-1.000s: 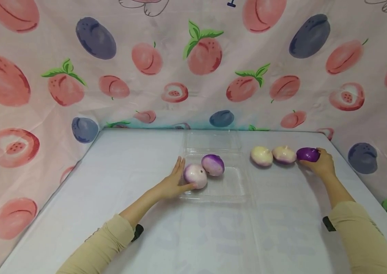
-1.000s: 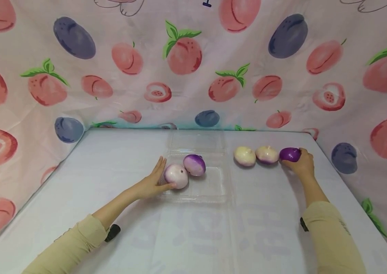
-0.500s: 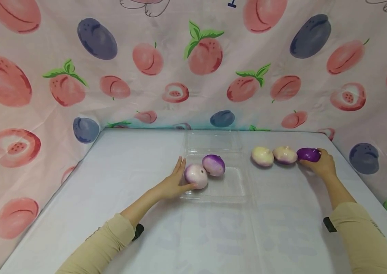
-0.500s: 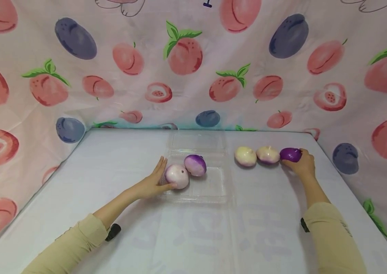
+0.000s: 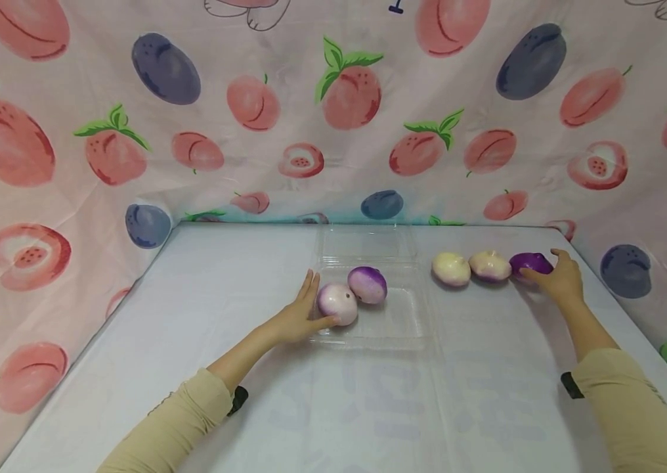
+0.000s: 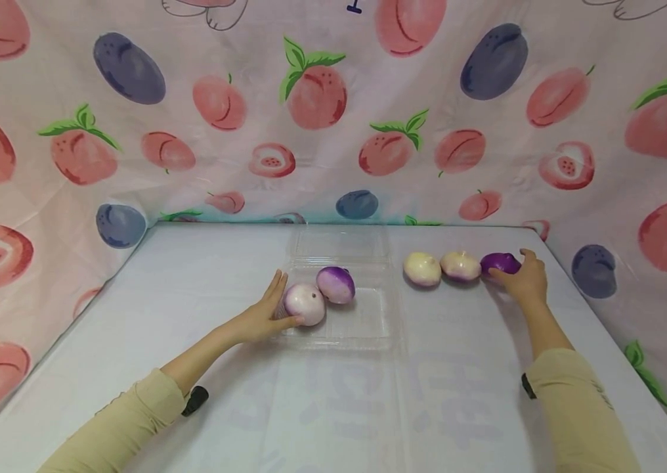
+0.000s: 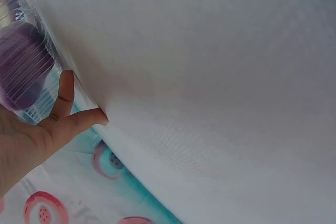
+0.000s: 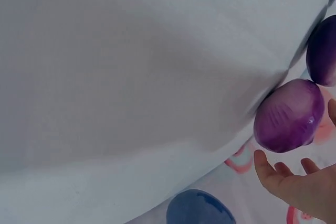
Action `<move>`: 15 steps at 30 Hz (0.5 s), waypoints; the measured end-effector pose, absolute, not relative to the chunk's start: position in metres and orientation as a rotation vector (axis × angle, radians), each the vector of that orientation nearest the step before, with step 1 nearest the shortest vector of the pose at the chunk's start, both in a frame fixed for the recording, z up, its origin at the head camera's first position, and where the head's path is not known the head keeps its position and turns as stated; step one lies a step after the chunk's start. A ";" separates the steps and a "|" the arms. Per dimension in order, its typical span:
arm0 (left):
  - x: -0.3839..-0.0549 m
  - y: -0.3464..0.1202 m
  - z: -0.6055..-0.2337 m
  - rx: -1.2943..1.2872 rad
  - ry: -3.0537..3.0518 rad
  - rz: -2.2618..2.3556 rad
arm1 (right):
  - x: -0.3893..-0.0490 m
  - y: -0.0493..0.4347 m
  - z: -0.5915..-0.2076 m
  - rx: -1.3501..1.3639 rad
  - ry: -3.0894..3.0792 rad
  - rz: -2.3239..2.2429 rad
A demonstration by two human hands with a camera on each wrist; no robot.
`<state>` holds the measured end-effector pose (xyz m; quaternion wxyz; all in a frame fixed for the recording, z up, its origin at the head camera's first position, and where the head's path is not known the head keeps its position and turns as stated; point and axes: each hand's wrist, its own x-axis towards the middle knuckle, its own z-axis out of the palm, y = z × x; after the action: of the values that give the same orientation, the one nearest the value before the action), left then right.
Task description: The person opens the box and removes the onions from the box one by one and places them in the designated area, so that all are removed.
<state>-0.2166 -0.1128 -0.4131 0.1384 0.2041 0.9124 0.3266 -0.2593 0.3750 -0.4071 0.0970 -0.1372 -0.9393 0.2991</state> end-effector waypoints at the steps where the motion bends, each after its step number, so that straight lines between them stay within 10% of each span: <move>1: -0.216 -0.113 -0.413 0.589 2.639 0.945 | -0.259 0.374 -0.406 -0.396 -2.761 0.882; 15: -0.216 -0.113 -0.411 0.571 2.630 0.926 | -0.255 0.340 -0.381 -0.354 -2.524 0.891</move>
<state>-0.2158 -0.1133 -0.4108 0.1471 0.1983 0.9141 0.3217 -0.2545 0.3403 -0.3813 0.2191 -0.1279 -0.9121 0.3219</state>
